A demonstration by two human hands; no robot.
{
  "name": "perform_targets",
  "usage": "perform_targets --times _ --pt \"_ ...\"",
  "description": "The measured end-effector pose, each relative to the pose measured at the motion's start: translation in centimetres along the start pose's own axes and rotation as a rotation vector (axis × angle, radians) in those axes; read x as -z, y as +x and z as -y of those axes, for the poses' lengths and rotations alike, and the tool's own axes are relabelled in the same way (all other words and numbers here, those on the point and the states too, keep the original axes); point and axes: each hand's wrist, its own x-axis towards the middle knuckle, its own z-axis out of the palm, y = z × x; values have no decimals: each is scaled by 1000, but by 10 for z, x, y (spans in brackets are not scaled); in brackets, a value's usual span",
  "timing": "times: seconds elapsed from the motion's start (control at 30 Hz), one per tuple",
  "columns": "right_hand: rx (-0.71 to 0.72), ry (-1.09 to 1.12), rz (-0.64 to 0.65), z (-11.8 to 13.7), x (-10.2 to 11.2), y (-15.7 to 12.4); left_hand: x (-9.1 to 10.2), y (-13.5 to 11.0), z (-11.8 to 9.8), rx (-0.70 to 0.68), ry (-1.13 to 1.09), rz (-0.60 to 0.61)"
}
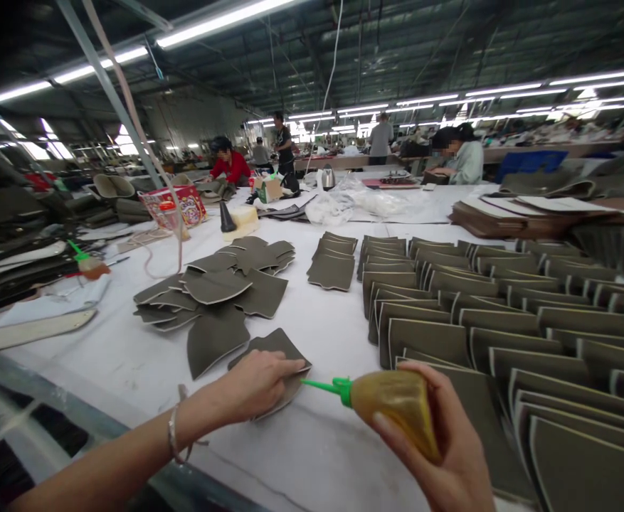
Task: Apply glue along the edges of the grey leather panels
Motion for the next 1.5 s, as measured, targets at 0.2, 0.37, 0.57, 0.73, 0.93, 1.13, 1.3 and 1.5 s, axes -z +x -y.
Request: perform_targets --times 0.2,0.37,0.57,0.73,0.93,1.13,1.3,1.5 --pt "96 -173 121 3 -18 5 -5 8 -4 52 -7 -6" --pt "250 -286 207 -3 -27 13 -11 6 0 42 -21 -39" --pt "396 -364 290 -4 -28 17 -16 3 2 49 -32 -47" --pt "385 -398 274 -4 -28 21 -19 1 -1 76 -56 -41" --pt "276 -346 247 -1 -28 19 -21 -3 3 49 -94 -42" --pt "234 -367 182 -5 -26 23 -19 -4 2 48 -95 -19" --pt "143 -270 230 -3 -26 18 -20 -3 3 58 -97 -2" --pt "112 -282 207 -6 -26 17 -20 -4 5 40 -97 2"
